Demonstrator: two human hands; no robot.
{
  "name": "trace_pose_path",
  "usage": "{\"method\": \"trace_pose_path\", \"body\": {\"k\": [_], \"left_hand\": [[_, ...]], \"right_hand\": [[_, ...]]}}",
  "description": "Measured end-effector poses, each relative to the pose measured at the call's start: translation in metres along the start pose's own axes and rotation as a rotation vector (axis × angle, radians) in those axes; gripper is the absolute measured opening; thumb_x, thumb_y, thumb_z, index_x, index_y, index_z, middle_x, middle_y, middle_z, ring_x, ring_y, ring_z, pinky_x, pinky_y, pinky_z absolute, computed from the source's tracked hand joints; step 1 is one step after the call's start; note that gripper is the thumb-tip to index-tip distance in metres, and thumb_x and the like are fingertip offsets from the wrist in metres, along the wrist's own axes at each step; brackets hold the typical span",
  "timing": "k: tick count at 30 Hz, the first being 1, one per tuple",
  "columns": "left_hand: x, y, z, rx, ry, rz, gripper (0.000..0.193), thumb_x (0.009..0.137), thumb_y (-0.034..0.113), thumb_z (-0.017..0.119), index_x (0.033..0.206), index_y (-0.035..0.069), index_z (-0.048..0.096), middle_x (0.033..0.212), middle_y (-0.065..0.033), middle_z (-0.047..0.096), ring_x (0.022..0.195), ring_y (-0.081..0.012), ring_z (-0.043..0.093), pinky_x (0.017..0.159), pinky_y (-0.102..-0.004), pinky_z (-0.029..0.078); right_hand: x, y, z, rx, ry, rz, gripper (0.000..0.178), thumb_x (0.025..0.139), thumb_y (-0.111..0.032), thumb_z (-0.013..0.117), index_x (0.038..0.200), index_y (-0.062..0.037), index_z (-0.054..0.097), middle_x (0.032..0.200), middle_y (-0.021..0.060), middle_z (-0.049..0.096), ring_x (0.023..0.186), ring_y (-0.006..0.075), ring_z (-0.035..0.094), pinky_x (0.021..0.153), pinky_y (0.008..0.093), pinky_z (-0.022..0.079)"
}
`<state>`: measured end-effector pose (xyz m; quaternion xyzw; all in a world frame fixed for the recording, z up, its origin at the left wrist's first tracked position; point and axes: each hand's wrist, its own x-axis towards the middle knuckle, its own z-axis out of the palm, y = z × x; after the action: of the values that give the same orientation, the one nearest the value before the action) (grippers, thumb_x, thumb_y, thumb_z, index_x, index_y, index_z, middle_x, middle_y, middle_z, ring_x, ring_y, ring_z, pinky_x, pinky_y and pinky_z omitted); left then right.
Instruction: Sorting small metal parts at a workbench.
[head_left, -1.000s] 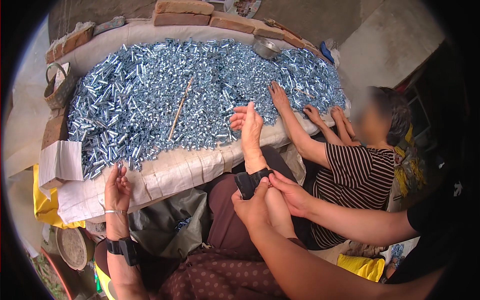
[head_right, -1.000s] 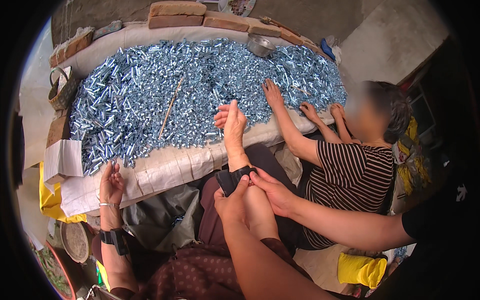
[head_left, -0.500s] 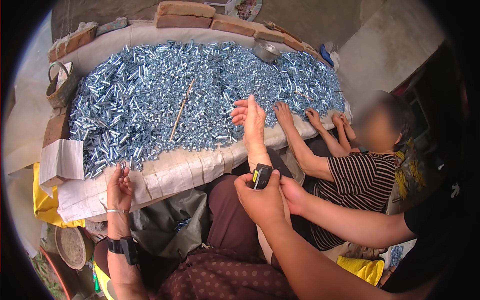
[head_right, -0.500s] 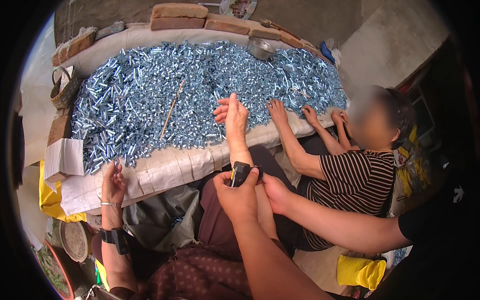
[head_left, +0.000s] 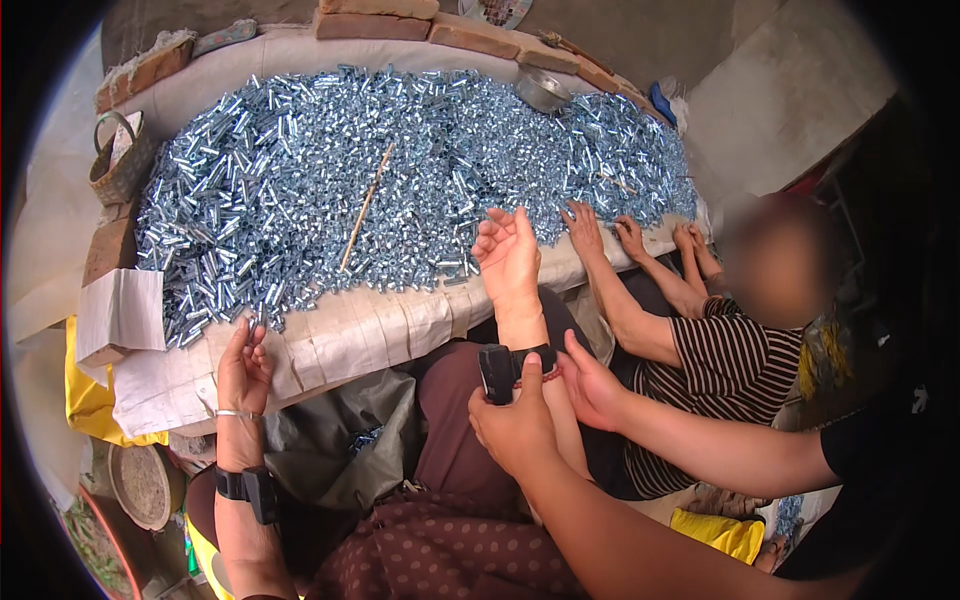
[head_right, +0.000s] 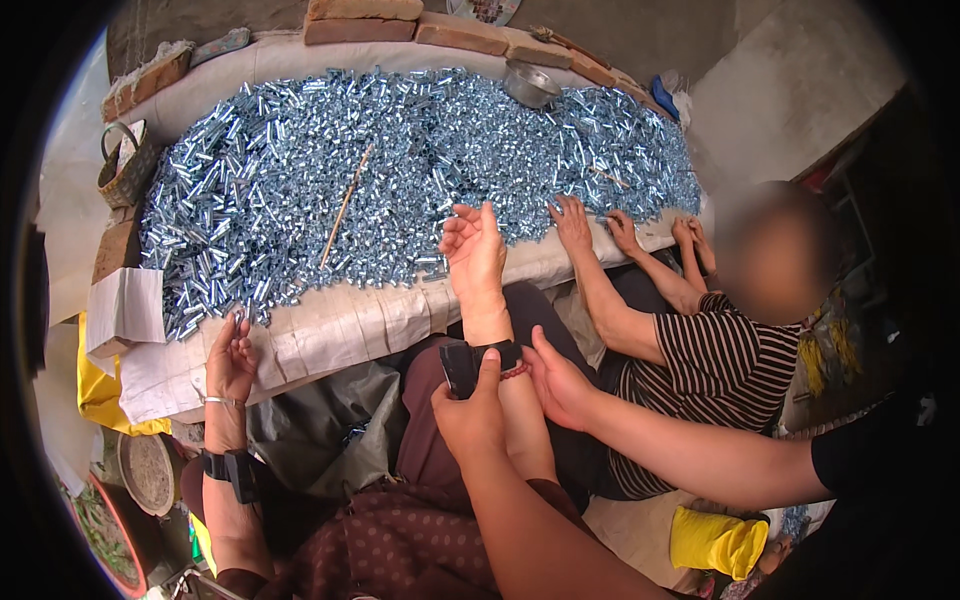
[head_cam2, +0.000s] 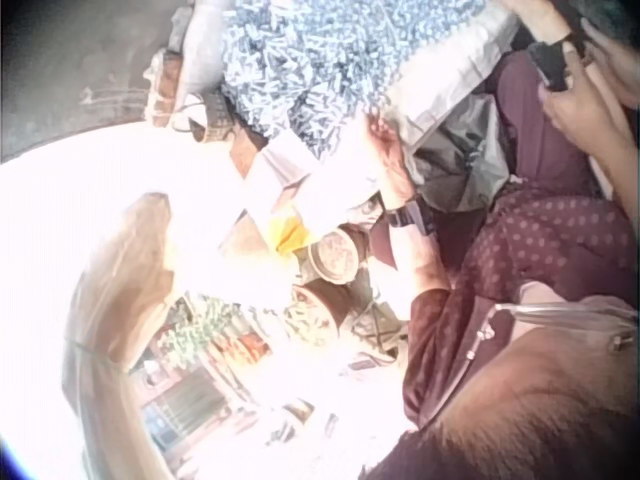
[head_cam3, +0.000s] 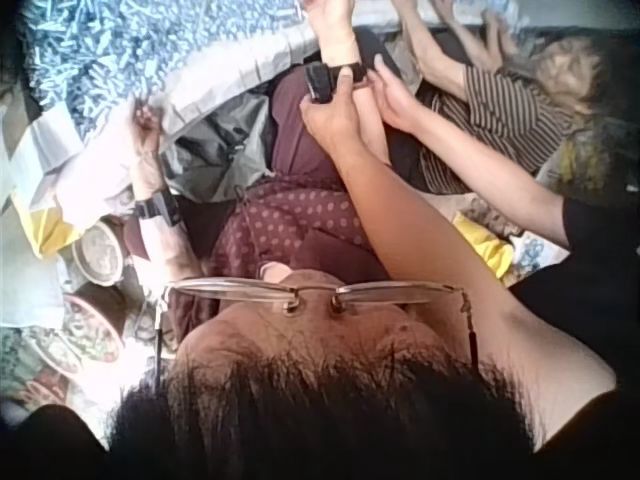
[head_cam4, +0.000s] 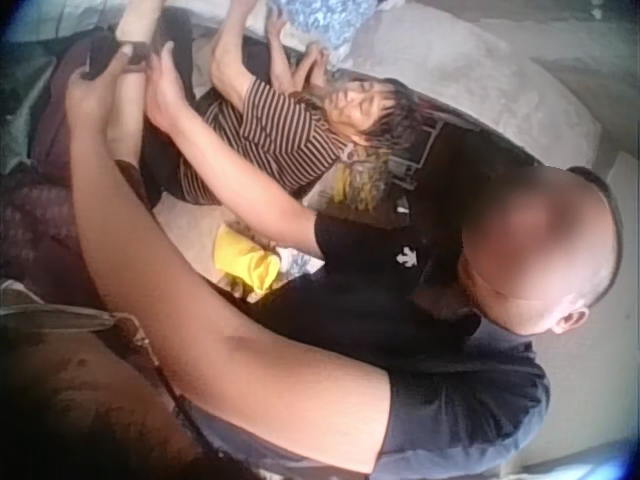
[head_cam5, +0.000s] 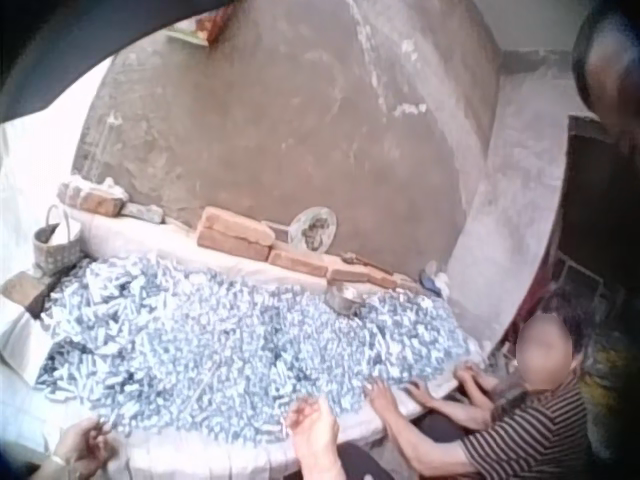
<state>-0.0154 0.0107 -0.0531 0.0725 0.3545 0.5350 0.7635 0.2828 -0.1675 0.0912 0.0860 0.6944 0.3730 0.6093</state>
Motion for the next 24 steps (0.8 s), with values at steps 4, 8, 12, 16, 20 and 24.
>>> {"method": "trace_pose_path", "body": {"k": [4, 8, 12, 16, 20, 24], "left_hand": [[0.003, 0.0, -0.001, -0.011, -0.007, 0.008, 0.018, 0.09, 0.021, 0.06, 0.103, 0.008, 0.06, 0.084, -0.0021, 0.065, 0.056, -0.0048, 0.055, 0.048, -0.0163, 0.046], [0.002, 0.001, 0.0, -0.023, 0.007, -0.011, 0.018, 0.09, 0.02, 0.059, 0.104, 0.008, 0.059, 0.085, -0.003, 0.065, 0.057, -0.0052, 0.056, 0.049, -0.016, 0.047], [-0.001, 0.001, 0.0, -0.02, -0.014, 0.002, 0.02, 0.09, 0.018, 0.059, 0.106, 0.007, 0.058, 0.085, -0.0043, 0.066, 0.057, -0.0056, 0.056, 0.049, -0.0154, 0.048], [0.0, 0.002, -0.001, -0.005, 0.009, -0.007, 0.015, 0.09, 0.021, 0.059, 0.102, 0.011, 0.06, 0.084, -0.0027, 0.066, 0.057, -0.0061, 0.056, 0.049, -0.0166, 0.047], [-0.002, 0.0, 0.003, -0.004, 0.007, 0.009, 0.021, 0.09, 0.017, 0.059, 0.107, 0.007, 0.057, 0.084, -0.0046, 0.065, 0.057, -0.0059, 0.056, 0.049, -0.0159, 0.048], [-0.001, -0.001, 0.005, 0.003, -0.012, 0.006, 0.02, 0.09, 0.018, 0.059, 0.107, 0.006, 0.058, 0.083, -0.0039, 0.065, 0.057, -0.0058, 0.055, 0.051, -0.0161, 0.048]], "right_hand": [[-0.008, 0.004, -0.002, -0.146, 0.107, -0.01, 0.062, 0.07, -0.054, 0.072, 0.104, -0.0063, 0.052, 0.089, 0.0085, 0.059, 0.083, 0.0202, 0.057, 0.075, 0.0305, 0.047], [-0.01, 0.005, -0.002, -0.201, 0.016, 0.134, 0.072, 0.069, -0.052, 0.073, 0.117, -0.0048, 0.047, 0.103, 0.0113, 0.056, 0.096, 0.021, 0.054, 0.083, 0.0299, 0.045], [-0.01, 0.009, -0.002, -0.261, -0.078, 0.284, 0.085, 0.068, -0.051, 0.074, 0.13, -0.0033, 0.041, 0.118, 0.0141, 0.054, 0.109, 0.0218, 0.052, 0.09, 0.0293, 0.042], [0.005, 0.023, 0.002, -0.041, -0.052, 0.27, 0.081, 0.064, -0.054, 0.075, 0.123, -0.0062, 0.05, 0.11, 0.0083, 0.058, 0.101, 0.0216, 0.046, 0.088, 0.0282, 0.041], [0.024, 0.007, -0.012, 0.25, -0.184, 0.117, 0.072, 0.059, -0.057, 0.077, 0.112, -0.0119, 0.058, 0.105, 0.0085, 0.059, 0.106, 0.0264, 0.045, 0.088, 0.0285, 0.041], [0.049, -0.036, -0.003, -0.02, -0.269, 0.118, 0.069, 0.057, -0.06, 0.076, 0.104, -0.0122, 0.06, 0.102, 0.0067, 0.059, 0.108, 0.0263, 0.043, 0.086, 0.0291, 0.042]]}}
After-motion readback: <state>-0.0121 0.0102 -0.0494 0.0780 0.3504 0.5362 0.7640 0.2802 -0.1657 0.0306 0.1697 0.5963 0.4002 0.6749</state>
